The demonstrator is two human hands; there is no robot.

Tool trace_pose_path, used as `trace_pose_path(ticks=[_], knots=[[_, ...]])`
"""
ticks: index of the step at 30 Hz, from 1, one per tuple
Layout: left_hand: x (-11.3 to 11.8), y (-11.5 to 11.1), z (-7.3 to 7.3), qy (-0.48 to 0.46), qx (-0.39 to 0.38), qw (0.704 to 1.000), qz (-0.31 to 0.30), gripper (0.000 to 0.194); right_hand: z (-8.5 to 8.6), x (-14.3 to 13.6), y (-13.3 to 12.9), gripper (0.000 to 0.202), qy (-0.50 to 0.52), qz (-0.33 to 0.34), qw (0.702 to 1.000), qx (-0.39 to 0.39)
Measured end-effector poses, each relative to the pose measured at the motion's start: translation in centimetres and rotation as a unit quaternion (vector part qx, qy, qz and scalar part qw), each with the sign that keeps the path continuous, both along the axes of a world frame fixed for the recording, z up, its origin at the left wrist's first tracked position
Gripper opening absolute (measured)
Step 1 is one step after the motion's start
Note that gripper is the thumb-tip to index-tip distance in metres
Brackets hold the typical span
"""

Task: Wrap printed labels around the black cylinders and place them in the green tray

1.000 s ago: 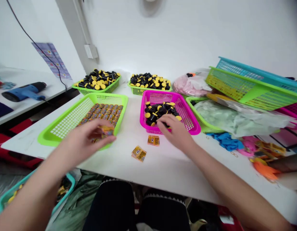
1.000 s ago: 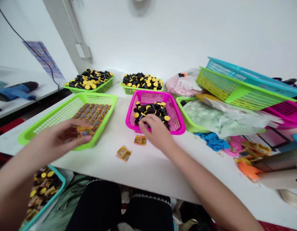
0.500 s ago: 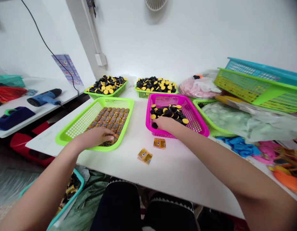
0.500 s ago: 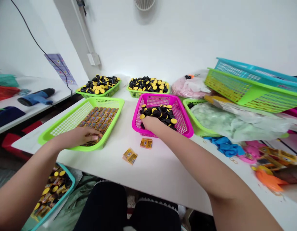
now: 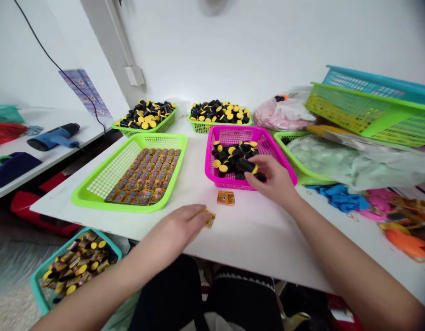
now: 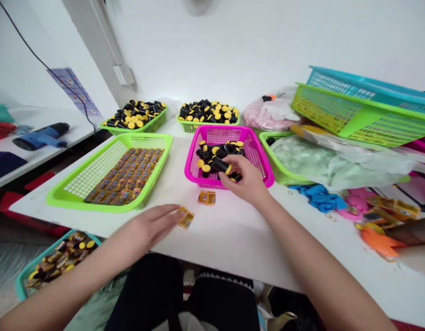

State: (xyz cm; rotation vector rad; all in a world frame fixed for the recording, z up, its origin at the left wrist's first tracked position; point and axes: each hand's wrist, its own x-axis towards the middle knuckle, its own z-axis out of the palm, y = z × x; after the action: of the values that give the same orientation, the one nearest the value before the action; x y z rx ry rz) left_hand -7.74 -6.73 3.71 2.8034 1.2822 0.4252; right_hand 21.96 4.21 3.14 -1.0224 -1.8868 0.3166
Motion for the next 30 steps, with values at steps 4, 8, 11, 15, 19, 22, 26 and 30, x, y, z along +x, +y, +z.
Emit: trace_pose_path(ticks=[4,8,11,15,19,22,26,30], knots=[[1.4,1.3,-3.9,0.099,-0.063,0.992,-0.053,0.040,-1.4,1.0,-2.2,0.031,-0.070,0.026,0.987,0.140],[0.7,1.3,-4.6,0.156,0.042,0.977,-0.139,0.046,-1.8,1.3,-2.3,0.030,-0.099,0.047,0.975,0.192],[0.4,0.6,-4.3,0.151,0.099,0.970,-0.166,0.050,-1.8,1.4,-2.1,0.031,-0.097,0.037,0.976,0.193],[1.2,0.8,-2.8,0.022,0.022,0.995,-0.092,0.049,-1.7,1.4,-2.2,0.034,-0.087,0.048,0.972,0.212],[3.4,2.7,-0.1,-0.205,-0.079,0.974,-0.053,0.018,-1.4,0.8,-2.6,0.032,-0.010,0.023,0.985,0.171],[5.6,4.8,1.3,-0.293,-0.154,0.943,-0.015,0.013,-1.0,0.2,-3.2,0.035,0.134,0.058,0.986,0.077],[7.8,7.1,0.4,-0.354,-0.257,0.899,-0.020,0.036,-0.2,-0.1,-4.2,0.029,0.258,0.118,0.958,-0.045],[7.9,7.7,-2.1,-0.356,-0.281,0.889,-0.071,0.066,0.0,0.2,-4.2,0.023,0.300,0.145,0.936,-0.114]])
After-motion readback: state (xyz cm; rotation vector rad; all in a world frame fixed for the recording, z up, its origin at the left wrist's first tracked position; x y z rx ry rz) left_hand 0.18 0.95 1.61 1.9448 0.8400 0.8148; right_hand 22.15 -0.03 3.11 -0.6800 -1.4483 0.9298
